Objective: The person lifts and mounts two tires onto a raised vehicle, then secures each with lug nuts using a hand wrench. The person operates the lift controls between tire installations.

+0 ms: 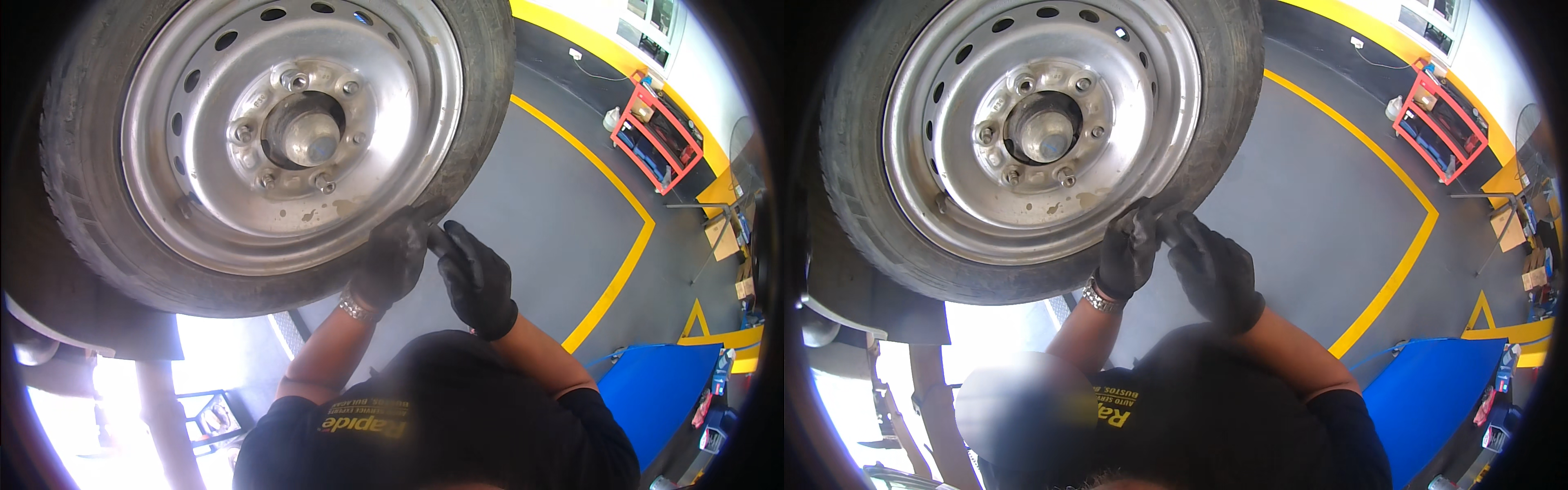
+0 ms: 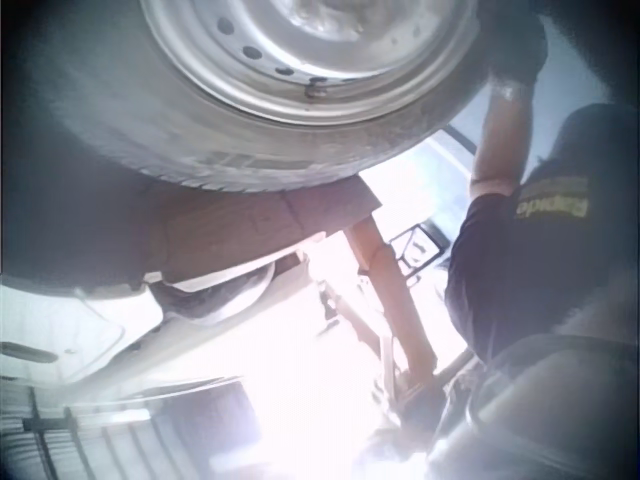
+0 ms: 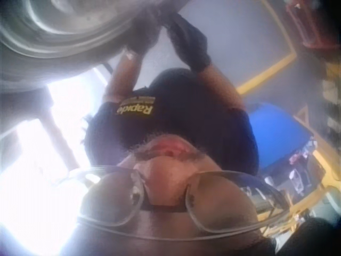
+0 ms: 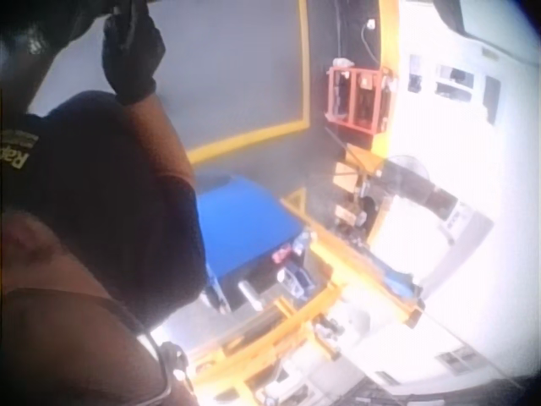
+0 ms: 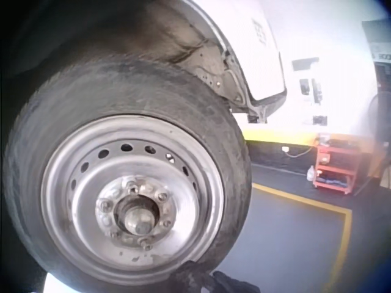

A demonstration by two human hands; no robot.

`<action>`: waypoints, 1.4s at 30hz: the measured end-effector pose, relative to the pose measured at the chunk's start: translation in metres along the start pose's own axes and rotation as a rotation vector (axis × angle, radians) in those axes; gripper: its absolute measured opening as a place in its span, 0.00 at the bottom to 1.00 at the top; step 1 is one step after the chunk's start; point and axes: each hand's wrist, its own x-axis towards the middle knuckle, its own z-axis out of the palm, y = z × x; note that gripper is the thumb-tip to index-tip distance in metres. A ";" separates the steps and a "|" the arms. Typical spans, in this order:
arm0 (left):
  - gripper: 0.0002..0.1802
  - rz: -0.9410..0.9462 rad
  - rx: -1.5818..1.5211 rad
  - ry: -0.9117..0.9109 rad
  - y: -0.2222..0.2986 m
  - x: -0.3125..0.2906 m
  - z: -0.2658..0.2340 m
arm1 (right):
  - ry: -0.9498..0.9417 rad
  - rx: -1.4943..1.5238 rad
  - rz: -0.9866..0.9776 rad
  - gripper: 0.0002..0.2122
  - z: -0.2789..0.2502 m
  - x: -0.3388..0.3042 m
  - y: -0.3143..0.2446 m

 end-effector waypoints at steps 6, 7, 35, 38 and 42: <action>0.48 -0.283 -0.493 -0.109 -0.027 0.007 -0.022 | 0.062 0.251 -0.034 0.20 0.003 0.034 0.012; 0.48 -0.308 -0.573 -0.067 -0.027 0.014 -0.011 | 0.069 0.197 -0.088 0.19 0.003 0.046 0.011; 0.26 0.089 -1.477 -0.154 -0.130 0.083 0.036 | -0.114 0.044 0.055 0.21 0.040 0.120 -0.020; 0.20 0.107 -1.246 0.026 -0.096 0.085 0.036 | -0.152 0.226 0.104 0.21 0.030 0.126 -0.026; 0.15 0.650 -1.068 0.267 -0.094 0.106 0.057 | -0.058 -0.006 -0.150 0.21 0.026 0.116 -0.021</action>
